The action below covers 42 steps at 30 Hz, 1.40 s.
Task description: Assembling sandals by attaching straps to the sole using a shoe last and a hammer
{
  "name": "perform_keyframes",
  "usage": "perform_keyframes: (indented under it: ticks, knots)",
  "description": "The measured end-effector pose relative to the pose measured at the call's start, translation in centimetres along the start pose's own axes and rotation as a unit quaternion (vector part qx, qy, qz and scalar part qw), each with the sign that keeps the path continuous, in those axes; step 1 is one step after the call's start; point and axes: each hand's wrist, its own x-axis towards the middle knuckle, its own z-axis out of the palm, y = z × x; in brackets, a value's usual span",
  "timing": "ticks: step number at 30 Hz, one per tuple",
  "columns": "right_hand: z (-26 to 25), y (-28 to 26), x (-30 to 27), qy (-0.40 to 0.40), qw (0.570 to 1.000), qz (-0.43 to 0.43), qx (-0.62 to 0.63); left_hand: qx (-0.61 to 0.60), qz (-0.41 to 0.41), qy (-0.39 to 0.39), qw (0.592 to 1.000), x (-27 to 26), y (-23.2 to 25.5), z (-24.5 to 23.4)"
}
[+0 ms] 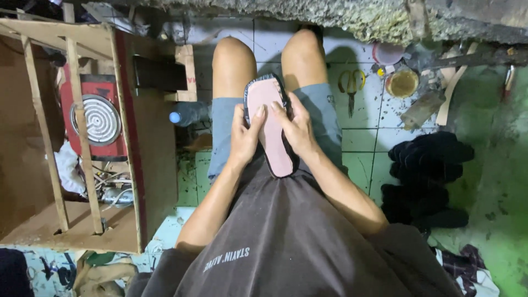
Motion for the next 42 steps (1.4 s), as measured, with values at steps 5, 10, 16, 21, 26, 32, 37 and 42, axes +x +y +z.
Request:
perform_keyframes:
  ticks: [5,10,16,21,26,32,37,42]
  knots:
    - [-1.2,1.4,0.2,-0.075,0.993,0.037,-0.078,0.012,-0.001,0.017,1.000,1.3,-1.2,0.1]
    - [-1.5,1.9,-0.2,-0.094,0.992,0.036,-0.077,0.036,-0.017,0.022,0.999,1.2,0.0,0.1]
    - [-2.1,1.4,-1.7,-0.168,0.977,0.086,-0.098,-0.088,-0.025,0.045,0.995,3.1,-4.1,-0.6]
    - [-2.2,-4.2,0.3,-0.167,0.978,0.003,-0.126,-0.210,0.034,0.027,0.977,2.4,1.1,-1.4]
    - [-4.0,-11.5,4.5,-0.284,0.733,-0.306,-0.537,0.024,0.267,-0.084,0.960,3.2,6.6,-6.4]
    - [-2.5,-6.3,8.8,-0.372,0.708,-0.161,-0.579,0.437,0.208,-0.198,0.852,5.4,9.8,-7.6]
    - [-3.9,-6.2,7.8,-0.292,0.740,-0.245,-0.554,0.590,0.296,-0.164,0.733,6.4,8.2,-4.8]
    - [-4.8,-5.1,7.1,-0.266,0.760,-0.176,-0.567,0.664,0.349,-0.091,0.656,6.3,5.7,-2.5]
